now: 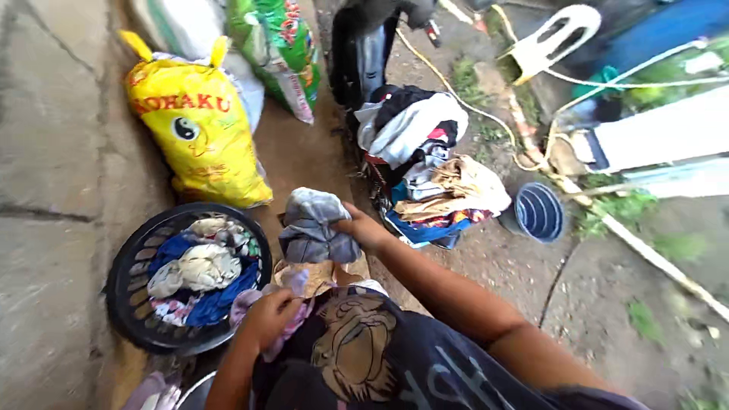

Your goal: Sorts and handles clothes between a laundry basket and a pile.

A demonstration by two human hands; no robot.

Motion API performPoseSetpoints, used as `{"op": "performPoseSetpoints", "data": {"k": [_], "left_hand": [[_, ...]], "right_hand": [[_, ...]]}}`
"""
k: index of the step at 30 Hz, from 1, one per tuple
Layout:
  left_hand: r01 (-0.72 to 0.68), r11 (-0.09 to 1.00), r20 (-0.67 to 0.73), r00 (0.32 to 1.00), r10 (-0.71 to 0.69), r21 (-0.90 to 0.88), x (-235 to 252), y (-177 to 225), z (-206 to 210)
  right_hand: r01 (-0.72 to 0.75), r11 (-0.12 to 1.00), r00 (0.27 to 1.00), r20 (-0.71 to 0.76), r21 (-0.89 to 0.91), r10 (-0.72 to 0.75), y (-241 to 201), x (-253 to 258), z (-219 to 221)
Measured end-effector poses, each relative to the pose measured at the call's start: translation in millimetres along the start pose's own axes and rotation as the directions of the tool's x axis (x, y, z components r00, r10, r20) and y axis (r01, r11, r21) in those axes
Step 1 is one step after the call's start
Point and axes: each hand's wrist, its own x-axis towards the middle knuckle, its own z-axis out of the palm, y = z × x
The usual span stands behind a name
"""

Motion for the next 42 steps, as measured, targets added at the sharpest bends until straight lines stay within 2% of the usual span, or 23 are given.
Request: {"op": "performPoseSetpoints", "data": {"k": [5, 9, 12, 17, 23, 26, 28, 30, 31, 33, 34, 35, 37, 39, 40, 42], "left_hand": [[0.079, 0.984, -0.2, 0.974, -0.11, -0.159, -11.4, -26.5, -7.8], [0.129, 0.912, -0.352, 0.894, -0.277, -0.39, -2.1, -58.3, -2.1], [0.203, 0.85, -0.345, 0.849, -0.4, -0.487, 6.0, -83.6, 5.1], [0.276, 0.809, -0.307, 0.823, -0.478, -0.519, 4.8, -92.8, 17.2], [0.289, 0.822, -0.326, 0.814, -0.481, -0.491, -1.8, -96.1, 18.5], [0.322, 0.826, -0.308, 0.815, -0.491, -0.463, -4.6, -95.3, 25.2], [0.341, 0.827, -0.301, 0.813, -0.499, -0.448, -7.0, -95.4, 31.6], [0.357, 0.82, -0.303, 0.802, -0.514, -0.448, -9.3, -91.3, 37.1], [0.364, 0.816, -0.304, 0.796, -0.523, -0.449, -9.7, -88.6, 39.3], [0.37, 0.803, -0.305, 0.785, -0.539, -0.467, -10.1, -85.7, 41.9], [0.37, 0.795, -0.305, 0.779, -0.548, -0.481, -10.8, -86.1, 42.5], [0.366, 0.785, -0.312, 0.77, -0.557, -0.499, -12.3, -88.0, 44.1], [0.362, 0.762, -0.316, 0.751, -0.58, -0.537, -15.2, -91.5, 47.1], [0.378, 0.732, -0.309, 0.726, -0.614, -0.566, -16.1, -94.8, 48.8], [0.401, 0.714, -0.301, 0.708, -0.639, -0.574, -15.9, -98.6, 47.8], [0.461, 0.673, -0.278, 0.664, -0.694, -0.578, -11.9, -109.2, 42.6]], "right_hand": [[0.114, 0.99, 0.982, -0.161, 0.079, -0.1, -11.1, -50.5, -80.4], [0.315, 0.944, 0.927, -0.243, 0.098, -0.284, -12.5, -94.8, -137.4], [0.475, 0.875, 0.859, -0.262, 0.091, -0.439, -16.3, -122.5, -175.4], [0.536, 0.841, 0.768, -0.371, -0.076, -0.523, -42.8, -148.5, -247.5], [0.655, 0.72, 0.559, -0.495, -0.228, -0.665, -107.7, -119.1, -343.9], [0.755, 0.615, 0.409, -0.568, -0.228, -0.714, -150.7, -98.4, -375.6], [0.801, 0.572, 0.361, -0.621, -0.176, -0.696, -171.1, -78.0, -389.4], [0.765, 0.633, 0.385, -0.7, -0.122, -0.601, -174.3, -51.1, -386.3], [0.675, 0.728, 0.414, -0.754, -0.122, -0.51, -167.5, -36.4, -379.9], [0.347, 0.927, 0.479, -0.822, -0.144, -0.307, -138.4, -10.6, -360.7], [0.194, 0.966, 0.532, -0.809, -0.17, -0.249, -116.5, 3.4, -350.4], [0.085, 0.971, 0.599, -0.768, -0.223, -0.229, -91.8, 18.0, -335.9], [-0.032, 0.942, 0.758, -0.622, -0.335, -0.195, -36.6, 45.2, -300.5], [-0.137, 0.905, 0.881, -0.467, -0.403, -0.075, 24.5, 62.3, -265.9], [-0.186, 0.89, 0.925, -0.379, -0.417, 0.016, 53.6, 65.5, -247.5], [-0.304, 0.849, 0.947, -0.231, -0.432, 0.222, 105.6, 64.8, -213.7]]}}
